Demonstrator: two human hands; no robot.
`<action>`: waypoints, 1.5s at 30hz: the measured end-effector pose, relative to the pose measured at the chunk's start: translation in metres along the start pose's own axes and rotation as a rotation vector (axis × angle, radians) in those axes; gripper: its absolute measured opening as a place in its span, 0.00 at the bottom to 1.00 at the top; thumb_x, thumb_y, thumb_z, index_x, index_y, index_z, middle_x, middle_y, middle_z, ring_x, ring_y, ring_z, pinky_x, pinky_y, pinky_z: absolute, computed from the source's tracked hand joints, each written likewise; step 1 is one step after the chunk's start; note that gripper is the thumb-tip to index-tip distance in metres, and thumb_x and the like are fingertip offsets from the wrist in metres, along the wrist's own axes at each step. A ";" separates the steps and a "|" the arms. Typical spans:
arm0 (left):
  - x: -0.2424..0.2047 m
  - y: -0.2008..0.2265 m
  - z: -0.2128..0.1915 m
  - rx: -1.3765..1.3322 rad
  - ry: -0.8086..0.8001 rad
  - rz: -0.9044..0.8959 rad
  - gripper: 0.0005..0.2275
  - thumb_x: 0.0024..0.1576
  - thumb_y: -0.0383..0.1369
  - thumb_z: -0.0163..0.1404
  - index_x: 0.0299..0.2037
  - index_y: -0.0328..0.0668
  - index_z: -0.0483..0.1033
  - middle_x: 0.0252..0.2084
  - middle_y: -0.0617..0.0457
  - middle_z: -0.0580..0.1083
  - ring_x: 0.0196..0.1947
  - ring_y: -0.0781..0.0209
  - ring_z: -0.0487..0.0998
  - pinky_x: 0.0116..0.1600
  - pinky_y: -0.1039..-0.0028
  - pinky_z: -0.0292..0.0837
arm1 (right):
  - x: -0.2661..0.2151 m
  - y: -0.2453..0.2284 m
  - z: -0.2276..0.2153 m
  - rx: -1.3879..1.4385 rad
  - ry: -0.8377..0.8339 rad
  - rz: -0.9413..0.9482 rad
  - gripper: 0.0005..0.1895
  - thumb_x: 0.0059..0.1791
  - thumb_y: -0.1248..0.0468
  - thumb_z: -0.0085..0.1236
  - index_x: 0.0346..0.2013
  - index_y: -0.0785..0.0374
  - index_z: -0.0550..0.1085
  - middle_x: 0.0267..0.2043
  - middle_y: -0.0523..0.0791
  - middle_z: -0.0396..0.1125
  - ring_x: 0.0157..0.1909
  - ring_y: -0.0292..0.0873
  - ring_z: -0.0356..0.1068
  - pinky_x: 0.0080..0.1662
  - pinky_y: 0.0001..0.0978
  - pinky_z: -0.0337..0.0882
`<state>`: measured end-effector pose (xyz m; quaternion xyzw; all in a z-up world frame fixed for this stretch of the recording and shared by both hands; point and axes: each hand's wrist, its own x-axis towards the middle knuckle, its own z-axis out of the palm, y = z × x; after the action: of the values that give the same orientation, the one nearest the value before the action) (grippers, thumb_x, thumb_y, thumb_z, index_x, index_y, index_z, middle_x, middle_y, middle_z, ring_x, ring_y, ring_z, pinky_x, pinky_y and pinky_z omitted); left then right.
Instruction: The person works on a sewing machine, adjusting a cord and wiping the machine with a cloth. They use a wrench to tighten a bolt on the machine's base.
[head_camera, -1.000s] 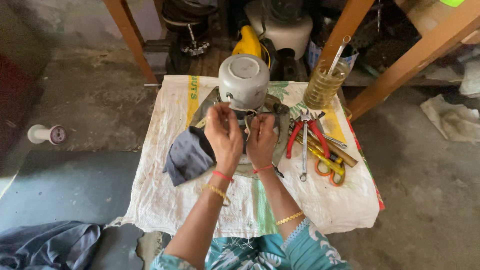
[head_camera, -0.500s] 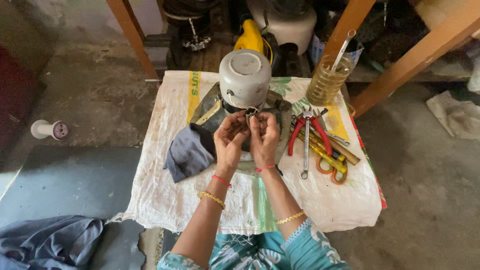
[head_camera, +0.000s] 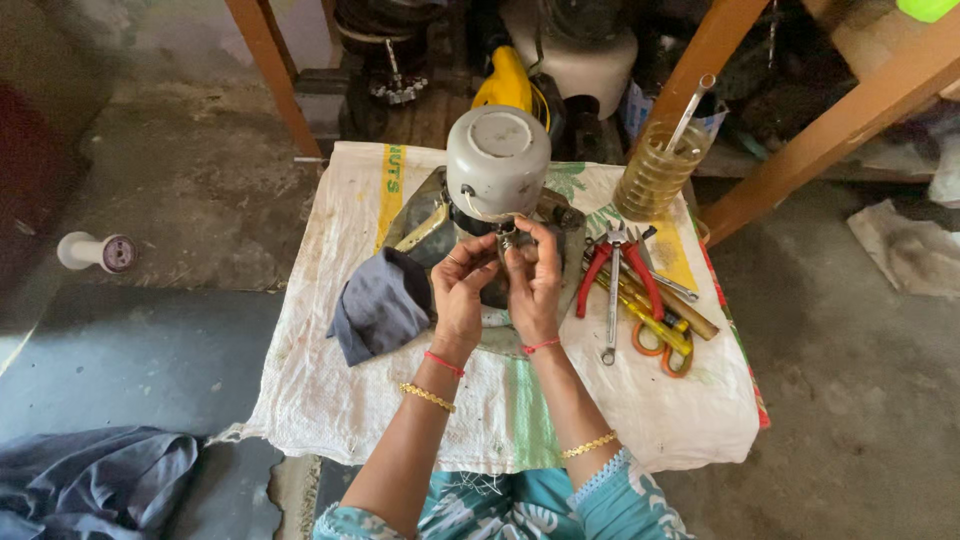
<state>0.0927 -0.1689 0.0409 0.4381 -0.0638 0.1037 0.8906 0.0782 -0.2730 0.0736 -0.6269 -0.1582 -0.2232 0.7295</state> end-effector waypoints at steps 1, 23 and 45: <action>0.001 0.000 -0.001 -0.002 -0.001 -0.003 0.14 0.56 0.16 0.49 0.51 0.29 0.78 0.48 0.48 0.79 0.49 0.64 0.79 0.56 0.76 0.73 | 0.000 -0.001 0.000 -0.017 -0.009 -0.009 0.17 0.58 0.68 0.49 0.62 0.60 0.66 0.34 0.35 0.63 0.32 0.27 0.57 0.34 0.20 0.60; 0.020 -0.011 -0.019 -0.020 -0.029 -0.025 0.12 0.54 0.14 0.49 0.45 0.29 0.81 0.42 0.50 0.81 0.43 0.65 0.79 0.50 0.78 0.71 | 0.034 -0.016 -0.020 -0.282 -0.234 -0.051 0.07 0.54 0.71 0.58 0.44 0.64 0.70 0.38 0.41 0.71 0.39 0.30 0.70 0.42 0.24 0.70; 0.096 0.166 0.140 1.920 -0.376 0.138 0.47 0.25 0.48 0.72 0.63 0.75 0.68 0.59 0.49 0.67 0.60 0.34 0.66 0.51 0.45 0.74 | 0.026 -0.006 -0.006 -0.082 -0.051 0.131 0.15 0.52 0.67 0.62 0.43 0.63 0.62 0.30 0.41 0.68 0.24 0.32 0.68 0.27 0.24 0.71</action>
<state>0.1426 -0.1688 0.2728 0.9809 -0.1189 0.0918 0.1232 0.0972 -0.2827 0.0912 -0.6708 -0.1259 -0.1654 0.7119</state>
